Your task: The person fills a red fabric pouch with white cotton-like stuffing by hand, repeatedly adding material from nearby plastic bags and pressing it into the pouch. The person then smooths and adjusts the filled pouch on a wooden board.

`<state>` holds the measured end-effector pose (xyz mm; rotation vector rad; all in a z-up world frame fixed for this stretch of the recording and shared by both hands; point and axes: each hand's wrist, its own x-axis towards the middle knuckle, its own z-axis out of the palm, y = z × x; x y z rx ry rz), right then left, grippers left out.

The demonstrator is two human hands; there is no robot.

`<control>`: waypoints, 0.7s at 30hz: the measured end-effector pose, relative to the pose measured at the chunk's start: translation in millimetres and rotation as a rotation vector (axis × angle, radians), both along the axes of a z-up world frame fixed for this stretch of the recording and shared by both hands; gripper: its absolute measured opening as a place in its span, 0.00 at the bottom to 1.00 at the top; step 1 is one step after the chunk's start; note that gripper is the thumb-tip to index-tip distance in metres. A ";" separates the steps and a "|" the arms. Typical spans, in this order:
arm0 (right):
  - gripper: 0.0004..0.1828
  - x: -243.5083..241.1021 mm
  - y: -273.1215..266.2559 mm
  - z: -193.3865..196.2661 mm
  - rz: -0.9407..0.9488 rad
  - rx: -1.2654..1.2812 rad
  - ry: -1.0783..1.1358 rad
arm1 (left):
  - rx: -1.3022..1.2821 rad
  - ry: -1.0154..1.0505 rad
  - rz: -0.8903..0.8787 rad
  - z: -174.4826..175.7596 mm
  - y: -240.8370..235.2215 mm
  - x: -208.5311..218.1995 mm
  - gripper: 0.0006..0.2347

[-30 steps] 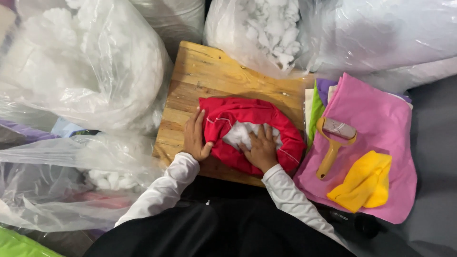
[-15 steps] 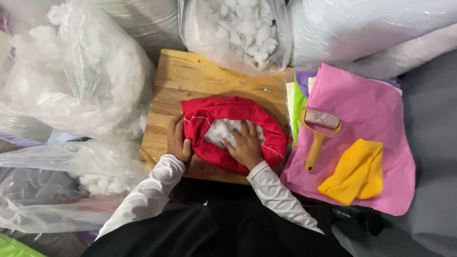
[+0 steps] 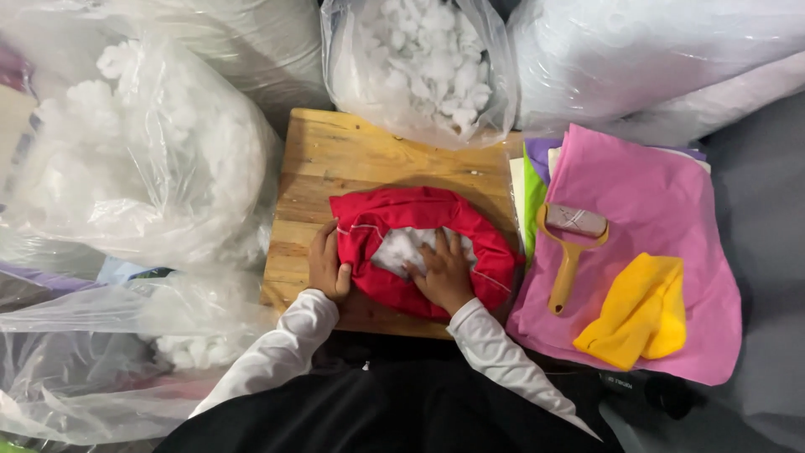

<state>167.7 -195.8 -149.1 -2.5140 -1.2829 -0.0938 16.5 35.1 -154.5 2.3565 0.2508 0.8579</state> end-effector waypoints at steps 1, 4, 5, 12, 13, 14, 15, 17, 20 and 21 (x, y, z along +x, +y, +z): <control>0.28 -0.9 0.9 7.2 0.006 -0.011 0.010 | -0.008 -0.004 0.001 -1.4 0.0 -0.5 0.35; 0.26 3.0 6.1 -7.3 0.028 -0.034 0.042 | -0.034 0.001 0.015 -3.6 2.1 -2.3 0.36; 0.25 6.8 8.8 -18.0 0.034 -0.033 0.057 | -0.039 0.003 0.018 -3.2 4.0 -1.1 0.36; 0.23 39.0 40.6 48.0 0.026 -0.168 -0.092 | -0.063 -0.001 0.063 13.0 -2.9 1.6 0.38; 0.23 38.4 37.0 58.9 0.037 -0.105 -0.115 | -0.048 0.006 0.066 14.5 -6.3 0.7 0.38; 0.23 36.9 33.7 68.6 0.049 -0.042 -0.138 | -0.032 0.014 0.070 14.8 -9.5 -1.2 0.38; 0.23 29.8 29.1 73.8 0.063 -0.057 -0.140 | -0.048 0.011 0.083 10.2 -11.2 -1.4 0.38; 0.27 16.2 22.9 83.6 0.132 0.062 -0.152 | 0.021 0.027 0.105 1.1 -9.9 0.0 0.41; 0.25 13.2 13.5 82.4 0.297 -0.030 -0.055 | 0.035 0.021 0.113 -2.4 -12.5 -0.2 0.40; 0.25 13.6 16.0 76.9 0.297 -0.020 -0.058 | 0.045 0.020 0.113 -3.9 -10.5 0.0 0.40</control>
